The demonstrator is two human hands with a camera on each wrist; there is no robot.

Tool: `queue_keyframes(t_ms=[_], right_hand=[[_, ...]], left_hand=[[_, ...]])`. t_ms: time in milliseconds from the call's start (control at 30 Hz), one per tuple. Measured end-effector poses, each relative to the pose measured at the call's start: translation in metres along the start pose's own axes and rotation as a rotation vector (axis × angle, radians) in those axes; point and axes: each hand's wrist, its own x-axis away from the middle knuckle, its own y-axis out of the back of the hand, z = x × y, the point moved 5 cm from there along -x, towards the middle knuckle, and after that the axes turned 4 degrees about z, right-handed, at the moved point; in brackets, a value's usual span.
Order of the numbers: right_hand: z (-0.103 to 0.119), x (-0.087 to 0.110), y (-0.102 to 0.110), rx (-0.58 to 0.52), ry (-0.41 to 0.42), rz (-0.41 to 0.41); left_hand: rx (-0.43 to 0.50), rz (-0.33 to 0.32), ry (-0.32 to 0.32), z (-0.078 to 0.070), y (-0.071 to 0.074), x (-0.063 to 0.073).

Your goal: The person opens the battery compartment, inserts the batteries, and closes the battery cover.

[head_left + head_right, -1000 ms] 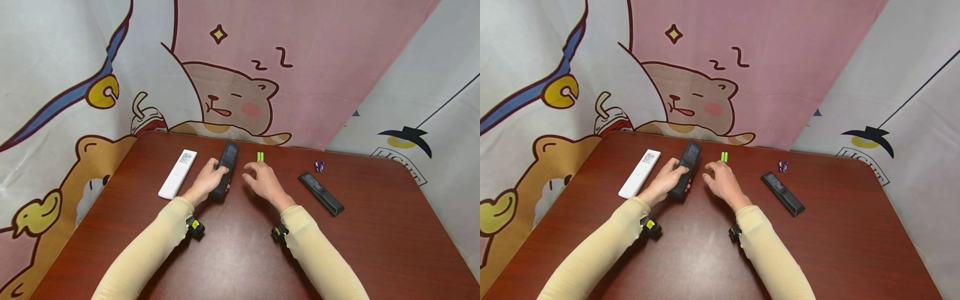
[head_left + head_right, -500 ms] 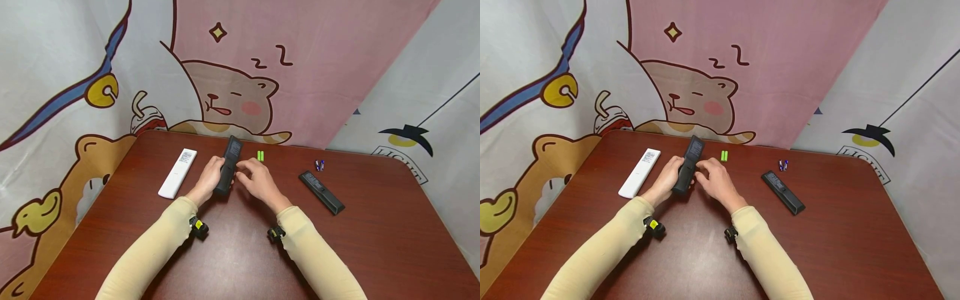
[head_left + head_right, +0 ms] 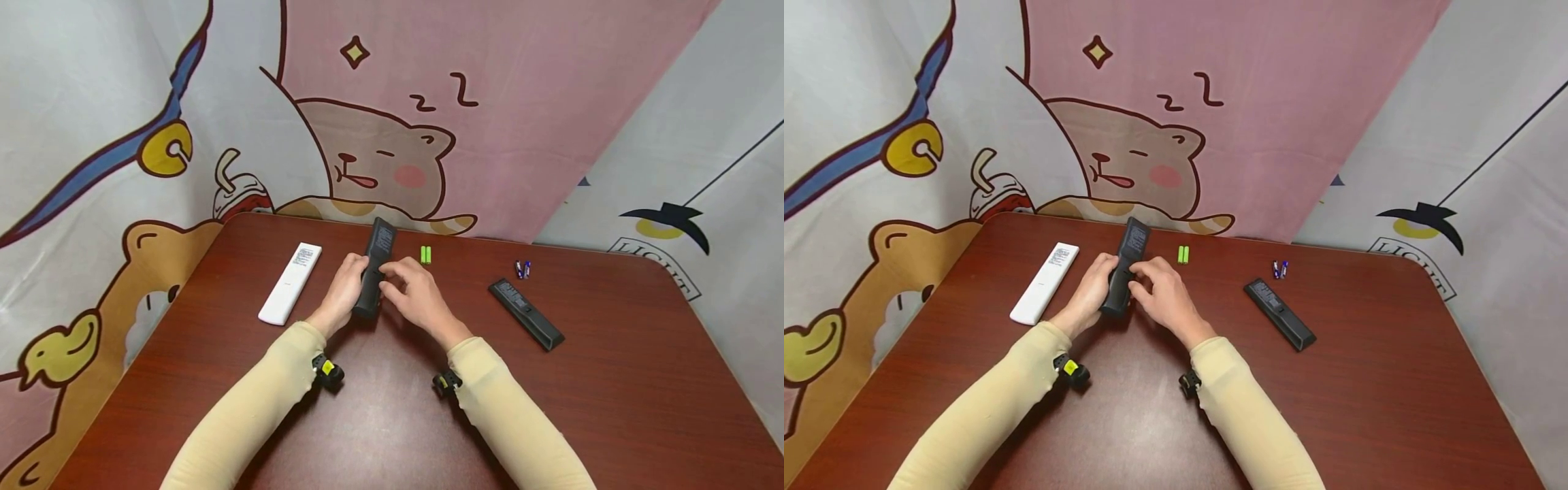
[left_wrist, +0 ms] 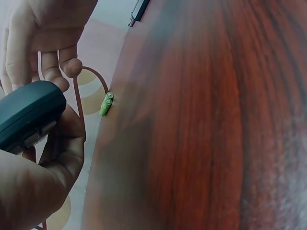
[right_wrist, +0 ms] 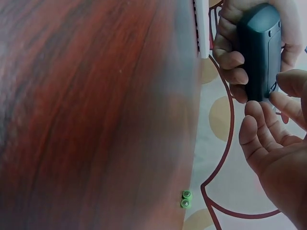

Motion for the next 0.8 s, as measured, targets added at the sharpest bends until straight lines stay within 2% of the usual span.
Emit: queue_keyframes(t_ms=[167,467,800], right_hand=[[0.0006,-0.0013,-0.0014,-0.013,0.014,-0.010],[-0.0007,-0.0028,-0.0027,-0.037,-0.023,-0.003],[-0.0009,-0.0037,-0.0020,-0.051,-0.030,-0.010]], left_hand=[[0.009,-0.004,0.005,-0.0004,-0.0009,-0.0005],[0.061,0.003,0.004,-0.0016,-0.0044,-0.0012],[0.083,0.001,0.033,-0.0042,-0.0061,-0.0038]])
